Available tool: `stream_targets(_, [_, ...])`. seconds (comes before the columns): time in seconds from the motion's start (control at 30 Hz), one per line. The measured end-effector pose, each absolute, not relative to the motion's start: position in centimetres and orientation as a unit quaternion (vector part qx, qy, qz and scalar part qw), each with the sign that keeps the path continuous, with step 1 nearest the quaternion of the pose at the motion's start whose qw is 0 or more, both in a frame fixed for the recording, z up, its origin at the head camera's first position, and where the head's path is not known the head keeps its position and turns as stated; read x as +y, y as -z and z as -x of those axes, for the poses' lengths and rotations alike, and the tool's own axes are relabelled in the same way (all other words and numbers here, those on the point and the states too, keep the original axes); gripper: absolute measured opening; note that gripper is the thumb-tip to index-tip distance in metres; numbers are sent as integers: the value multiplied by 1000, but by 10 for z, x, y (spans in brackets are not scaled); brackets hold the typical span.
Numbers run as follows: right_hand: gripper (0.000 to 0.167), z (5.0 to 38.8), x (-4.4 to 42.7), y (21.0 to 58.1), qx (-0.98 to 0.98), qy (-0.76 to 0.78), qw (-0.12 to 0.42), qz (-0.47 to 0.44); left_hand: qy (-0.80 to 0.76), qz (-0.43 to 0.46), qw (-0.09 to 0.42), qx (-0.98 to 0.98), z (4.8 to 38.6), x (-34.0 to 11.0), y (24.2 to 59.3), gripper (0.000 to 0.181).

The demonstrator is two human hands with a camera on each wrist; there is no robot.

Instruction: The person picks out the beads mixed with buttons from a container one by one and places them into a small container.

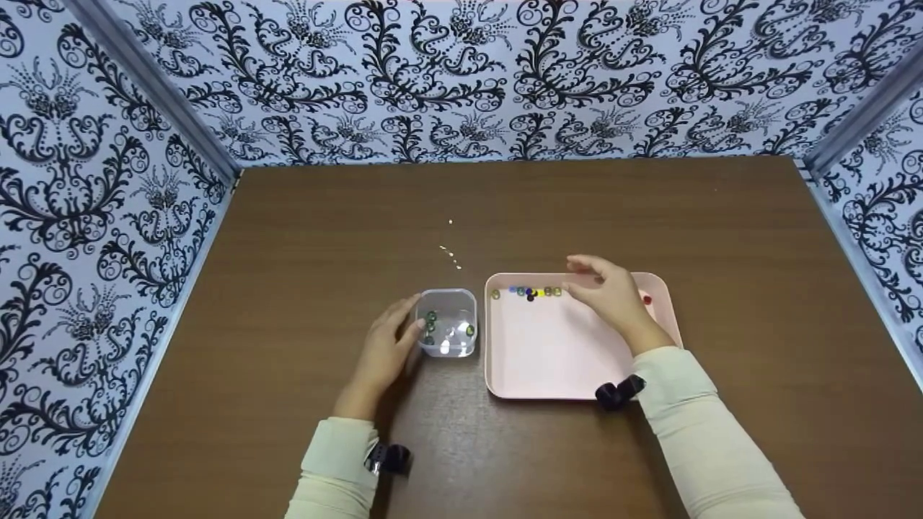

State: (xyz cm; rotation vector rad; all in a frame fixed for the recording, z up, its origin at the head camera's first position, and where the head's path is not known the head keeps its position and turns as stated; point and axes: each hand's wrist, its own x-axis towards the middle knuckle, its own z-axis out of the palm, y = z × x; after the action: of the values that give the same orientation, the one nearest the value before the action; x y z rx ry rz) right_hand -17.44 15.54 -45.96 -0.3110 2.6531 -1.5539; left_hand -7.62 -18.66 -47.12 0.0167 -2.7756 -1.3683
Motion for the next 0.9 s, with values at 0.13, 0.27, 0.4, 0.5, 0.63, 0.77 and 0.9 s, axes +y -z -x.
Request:
stream_targets(0.13, [43,175,156,461,860,501,31,93,441,-7,23,-897,76,-187,472,44])
stream_targets(0.27, [41,175,157,462,861,501,35,86,441,-6,23,-897,77,-186,472,44])
stream_targets(0.4, [40,175,156,463,860,502,41,77,444,-10,21,-896,77,-186,471,44])
stream_targets(0.5, [40,175,156,465,861,500,46,78,444,-10,20,-896,77,-186,471,44])
stream_targets(0.63, [38,174,157,467,866,490,51,85,440,-5,22,-898,78,-186,472,45])
stream_targets(0.77, [37,174,158,469,871,480,60,80,439,-2,24,-898,77,-187,473,44])
stream_targets(0.9, [37,175,158,469,876,471,70,75,439,-6,22,-898,77,-187,473,44])
